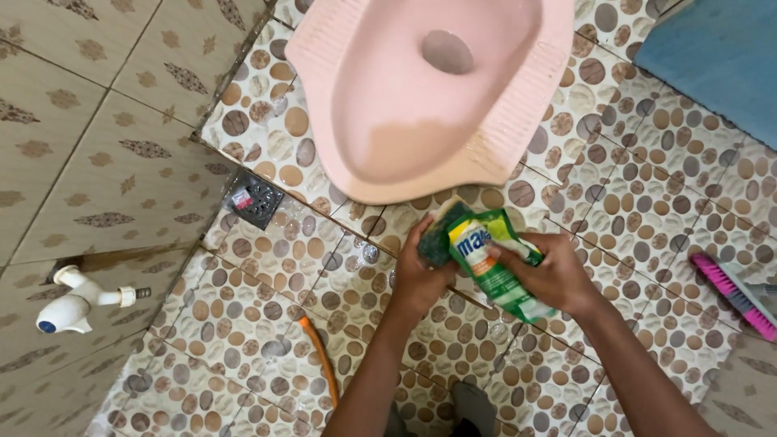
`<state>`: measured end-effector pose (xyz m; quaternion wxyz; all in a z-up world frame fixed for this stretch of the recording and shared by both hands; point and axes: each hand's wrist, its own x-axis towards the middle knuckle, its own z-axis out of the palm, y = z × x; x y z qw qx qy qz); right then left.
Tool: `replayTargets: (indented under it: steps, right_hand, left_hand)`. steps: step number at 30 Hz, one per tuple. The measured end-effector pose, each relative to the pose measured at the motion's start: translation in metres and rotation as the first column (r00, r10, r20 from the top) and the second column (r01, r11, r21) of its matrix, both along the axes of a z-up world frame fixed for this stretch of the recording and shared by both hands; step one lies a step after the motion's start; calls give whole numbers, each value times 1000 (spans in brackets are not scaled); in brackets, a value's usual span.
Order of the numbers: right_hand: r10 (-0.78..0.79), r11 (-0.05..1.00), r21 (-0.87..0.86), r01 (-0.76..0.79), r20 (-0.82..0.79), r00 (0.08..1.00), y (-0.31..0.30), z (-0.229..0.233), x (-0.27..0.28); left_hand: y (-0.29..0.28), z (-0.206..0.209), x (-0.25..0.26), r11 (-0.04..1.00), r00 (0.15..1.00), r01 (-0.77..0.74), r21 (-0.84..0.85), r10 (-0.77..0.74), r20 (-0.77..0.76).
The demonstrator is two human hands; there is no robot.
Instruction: Cleaning the bathroom wall tiles using a sponge and water hose.
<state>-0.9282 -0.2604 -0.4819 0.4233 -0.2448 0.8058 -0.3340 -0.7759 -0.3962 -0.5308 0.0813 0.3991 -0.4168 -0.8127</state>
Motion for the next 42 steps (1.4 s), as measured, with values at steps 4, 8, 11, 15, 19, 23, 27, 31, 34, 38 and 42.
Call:
replayTargets:
  steps: [4,8,11,15,19,23,27,31,34,38,42]
  right_hand:
    - [-100,995,-13,99,-47,994,22,-42,7]
    - [-285,921,-340,188,-264,922,18,-69,34]
    - [-384,893,-311,326,-146,912,13,-74,57]
    - [-433,838,-382,389,-33,901,20,-101,60]
    - [-401,834,-413,366,3,916,8,-63,55]
    - [-395,869,-368,332,-111,912,5,-28,52]
    - [-260,936,85,343,-491,831,11,-18,46]
    - [-470,883,-156,444,-294,832,22,-50,45]
    - [-383,924,-84,373,-200,902,27,-36,53]
    - [-328,944,-169,282,-444,833,15,20,61]
    - [-355,830,-462,312,-7,935,-1,104,65]
  left_hand:
    - [-10,7,10,992,971,-55,115,27,239]
    - [-14,0,24,982,984,-177,-62,178,13]
    - [-13,16,32,979,988,-139,-146,146,43]
    - [-10,16,40,954,992,-123,-273,113,-53]
    - [-13,44,51,940,997,-74,-332,77,-3]
    - [-10,67,62,925,994,-111,-364,95,-62]
    - [-10,91,67,919,997,-81,-385,78,-22]
    - [-6,95,69,868,997,-77,-491,81,-14]
    - [1,108,71,909,993,-116,-401,101,-57]
    - [4,128,66,911,996,-85,-403,94,2]
    - [7,167,54,897,998,-65,-436,54,-39]
